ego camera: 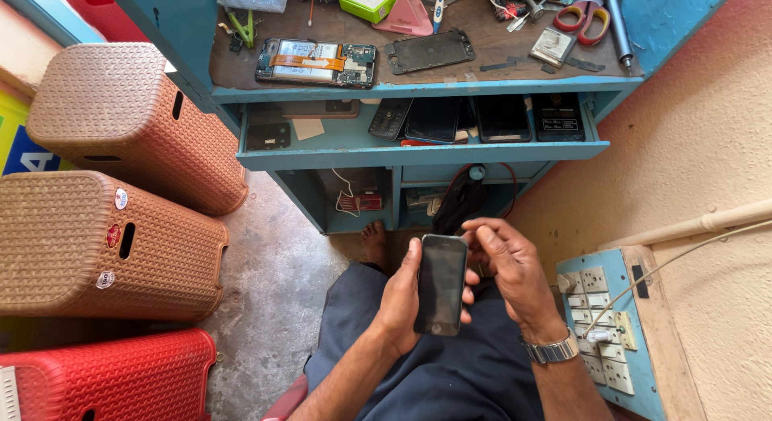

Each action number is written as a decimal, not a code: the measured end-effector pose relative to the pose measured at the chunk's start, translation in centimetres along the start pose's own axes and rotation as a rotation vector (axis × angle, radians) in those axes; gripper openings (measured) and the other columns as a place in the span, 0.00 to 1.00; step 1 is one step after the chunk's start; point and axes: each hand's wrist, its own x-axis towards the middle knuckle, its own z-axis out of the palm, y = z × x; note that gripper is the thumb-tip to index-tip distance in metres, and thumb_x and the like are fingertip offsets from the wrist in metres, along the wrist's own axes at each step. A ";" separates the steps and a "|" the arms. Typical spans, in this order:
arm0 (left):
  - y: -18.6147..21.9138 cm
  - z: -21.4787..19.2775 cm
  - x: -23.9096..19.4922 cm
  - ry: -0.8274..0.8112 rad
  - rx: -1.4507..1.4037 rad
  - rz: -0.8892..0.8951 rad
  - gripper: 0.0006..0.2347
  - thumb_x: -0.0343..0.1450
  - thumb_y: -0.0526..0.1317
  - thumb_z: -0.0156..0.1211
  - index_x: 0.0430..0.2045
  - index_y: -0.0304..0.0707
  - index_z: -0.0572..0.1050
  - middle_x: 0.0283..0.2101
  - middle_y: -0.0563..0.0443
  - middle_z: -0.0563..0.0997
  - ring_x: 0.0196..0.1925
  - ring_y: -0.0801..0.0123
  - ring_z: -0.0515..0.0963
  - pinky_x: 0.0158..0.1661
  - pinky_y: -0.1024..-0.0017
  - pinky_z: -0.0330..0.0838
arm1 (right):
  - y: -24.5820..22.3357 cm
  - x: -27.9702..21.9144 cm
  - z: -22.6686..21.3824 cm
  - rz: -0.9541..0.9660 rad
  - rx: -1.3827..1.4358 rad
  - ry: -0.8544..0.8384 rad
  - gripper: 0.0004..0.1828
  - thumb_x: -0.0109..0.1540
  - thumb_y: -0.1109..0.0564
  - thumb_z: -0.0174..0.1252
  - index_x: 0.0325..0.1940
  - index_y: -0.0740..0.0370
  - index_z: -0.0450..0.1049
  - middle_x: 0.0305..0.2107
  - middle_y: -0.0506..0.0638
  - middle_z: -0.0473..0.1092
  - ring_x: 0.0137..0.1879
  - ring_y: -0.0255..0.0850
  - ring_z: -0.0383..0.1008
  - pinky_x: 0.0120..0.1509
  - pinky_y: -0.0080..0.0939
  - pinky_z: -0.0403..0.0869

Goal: The person disassembles a mobile phone using tools to remove components from the internal chassis.

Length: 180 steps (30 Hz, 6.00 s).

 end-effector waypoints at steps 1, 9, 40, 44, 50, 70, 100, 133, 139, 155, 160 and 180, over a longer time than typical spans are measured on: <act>0.0 -0.1 0.1 0.003 -0.006 0.013 0.32 0.79 0.61 0.25 0.59 0.33 0.70 0.40 0.42 0.81 0.36 0.66 0.83 0.34 0.66 0.83 | -0.1 -0.1 0.1 -0.005 0.015 0.034 0.15 0.70 0.52 0.50 0.53 0.63 0.75 0.38 0.49 0.76 0.40 0.34 0.77 0.44 0.35 0.78; 0.7 -0.3 1.1 0.037 -0.088 0.130 0.33 0.77 0.63 0.23 0.58 0.33 0.68 0.45 0.43 0.81 0.42 0.62 0.83 0.46 0.65 0.80 | 2.2 -3.0 0.1 -0.030 -0.043 0.183 0.16 0.68 0.56 0.56 0.55 0.70 0.72 0.42 0.56 0.75 0.45 0.40 0.77 0.51 0.38 0.78; 4.6 -1.9 -3.8 -0.291 1.742 0.572 0.34 0.57 0.41 0.75 0.61 0.34 0.70 0.54 0.42 0.76 0.57 0.52 0.76 0.55 0.61 0.74 | -5.1 -6.7 1.1 -0.295 -0.941 -0.299 0.42 0.48 0.52 0.76 0.62 0.66 0.68 0.46 0.60 0.76 0.47 0.49 0.81 0.47 0.42 0.80; 4.6 -1.4 -3.9 -0.227 1.565 0.548 0.33 0.59 0.44 0.77 0.59 0.35 0.71 0.54 0.43 0.77 0.55 0.53 0.79 0.51 0.62 0.76 | -5.3 -6.4 0.1 -0.186 -0.872 -0.247 0.46 0.48 0.50 0.77 0.66 0.63 0.65 0.51 0.56 0.75 0.50 0.43 0.82 0.51 0.39 0.81; 3.5 -1.3 -3.0 -0.202 1.374 0.445 0.34 0.59 0.47 0.77 0.61 0.37 0.72 0.54 0.45 0.77 0.56 0.58 0.79 0.54 0.65 0.76 | -4.3 -6.4 -1.1 0.071 -0.376 -0.201 0.45 0.48 0.59 0.76 0.66 0.61 0.64 0.52 0.54 0.75 0.54 0.39 0.80 0.57 0.39 0.81; -7.7 -3.8 -0.5 -0.198 0.009 0.303 0.39 0.62 0.50 0.78 0.66 0.33 0.66 0.59 0.42 0.75 0.62 0.60 0.74 0.61 0.61 0.68 | -6.8 -6.0 4.2 -0.151 -0.793 -0.021 0.37 0.49 0.44 0.73 0.59 0.60 0.74 0.47 0.53 0.76 0.48 0.40 0.82 0.46 0.38 0.84; -4.9 -3.9 -2.1 0.217 0.879 0.686 0.31 0.62 0.40 0.76 0.61 0.34 0.72 0.48 0.47 0.81 0.50 0.66 0.82 0.51 0.70 0.76 | -2.5 -6.9 2.1 -0.058 -0.202 0.180 0.18 0.62 0.62 0.62 0.56 0.67 0.78 0.39 0.51 0.80 0.42 0.34 0.80 0.48 0.31 0.80; -1.8 -11.8 1.4 0.203 0.235 0.134 0.41 0.59 0.42 0.76 0.68 0.28 0.62 0.60 0.42 0.75 0.57 0.70 0.77 0.48 0.78 0.73 | -15.3 33.3 -9.9 -0.616 -1.813 0.094 0.09 0.59 0.56 0.67 0.42 0.44 0.86 0.41 0.52 0.77 0.48 0.52 0.77 0.51 0.54 0.77; -1.9 -11.6 1.7 0.247 0.223 0.040 0.42 0.56 0.40 0.73 0.68 0.34 0.61 0.53 0.42 0.75 0.43 0.62 0.76 0.38 0.68 0.74 | -15.3 32.9 -10.4 -0.654 -2.068 0.090 0.09 0.59 0.49 0.67 0.43 0.44 0.85 0.43 0.50 0.75 0.54 0.50 0.75 0.48 0.52 0.78; -1.2 -10.5 1.3 0.274 0.426 0.130 0.42 0.56 0.43 0.73 0.67 0.28 0.61 0.67 0.38 0.71 0.73 0.58 0.66 0.70 0.64 0.51 | -18.1 29.7 -8.4 -0.803 -2.363 -0.176 0.16 0.57 0.45 0.64 0.50 0.40 0.80 0.43 0.44 0.72 0.56 0.42 0.74 0.56 0.42 0.75; -1.5 -10.3 1.1 0.291 0.473 0.132 0.43 0.55 0.44 0.73 0.67 0.29 0.61 0.66 0.35 0.71 0.72 0.55 0.67 0.69 0.63 0.53 | -18.7 29.3 -8.2 -0.843 -2.387 -0.223 0.12 0.60 0.47 0.62 0.47 0.43 0.79 0.43 0.43 0.73 0.56 0.41 0.74 0.56 0.42 0.74; -1.1 -9.8 1.1 0.327 0.499 0.085 0.41 0.57 0.41 0.70 0.68 0.30 0.60 0.64 0.37 0.74 0.71 0.58 0.70 0.68 0.65 0.56 | -19.1 27.7 -7.5 -0.878 -2.389 -0.338 0.10 0.60 0.48 0.61 0.44 0.50 0.76 0.43 0.42 0.74 0.57 0.39 0.75 0.58 0.38 0.77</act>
